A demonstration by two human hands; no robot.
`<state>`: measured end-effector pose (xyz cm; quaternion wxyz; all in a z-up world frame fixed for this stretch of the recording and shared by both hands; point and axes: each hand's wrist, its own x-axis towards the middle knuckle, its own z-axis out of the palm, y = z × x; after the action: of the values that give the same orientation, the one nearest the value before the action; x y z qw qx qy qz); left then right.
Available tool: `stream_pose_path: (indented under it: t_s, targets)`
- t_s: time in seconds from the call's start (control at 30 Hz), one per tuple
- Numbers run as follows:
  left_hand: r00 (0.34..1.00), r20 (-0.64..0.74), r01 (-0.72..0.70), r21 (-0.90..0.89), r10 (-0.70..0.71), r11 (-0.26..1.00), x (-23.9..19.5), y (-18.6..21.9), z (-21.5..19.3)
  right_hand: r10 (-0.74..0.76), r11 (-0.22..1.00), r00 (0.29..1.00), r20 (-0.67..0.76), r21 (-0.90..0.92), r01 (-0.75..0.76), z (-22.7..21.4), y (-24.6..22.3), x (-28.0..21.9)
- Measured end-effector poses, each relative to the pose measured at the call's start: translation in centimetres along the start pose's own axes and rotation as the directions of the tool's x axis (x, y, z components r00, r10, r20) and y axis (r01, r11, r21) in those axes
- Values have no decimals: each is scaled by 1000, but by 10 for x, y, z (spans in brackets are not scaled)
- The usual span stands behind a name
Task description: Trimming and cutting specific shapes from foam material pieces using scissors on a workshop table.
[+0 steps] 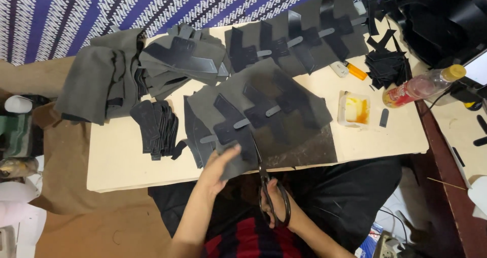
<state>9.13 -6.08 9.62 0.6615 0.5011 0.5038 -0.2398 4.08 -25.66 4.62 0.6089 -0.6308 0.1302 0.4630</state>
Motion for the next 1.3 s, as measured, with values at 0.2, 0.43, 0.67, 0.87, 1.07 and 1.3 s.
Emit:
stream_pose_path:
  t_s: [0.2, 0.43, 0.67, 0.87, 1.07, 1.3]
  targets:
    - [986, -136, -125, -237, 95, 963, 20, 7, 8, -9, 1000, 998, 64, -17, 10, -5, 1, 7]
    - [979, -92, -200, -310, 180, 929, 25, -5, 5, 61, 995, 989, 133, 68, -71, -17, -6, 29]
    - [989, -127, -107, -231, 80, 967, 25, -5, 0, 125, 990, 989, 75, 57, -129, -25, -6, 34]
    - [990, -113, -119, -396, 81, 910, 41, -11, -2, 72, 994, 968, 240, 68, -91, -37, -17, 13]
    - [991, -111, -118, -411, 79, 904, 34, -10, 1, 95, 995, 970, 223, 17, -101, -41, -26, 22]
    - [985, -94, -173, -444, 146, 879, 42, -15, -2, 104, 994, 979, 178, -50, -96, -31, -65, 28]
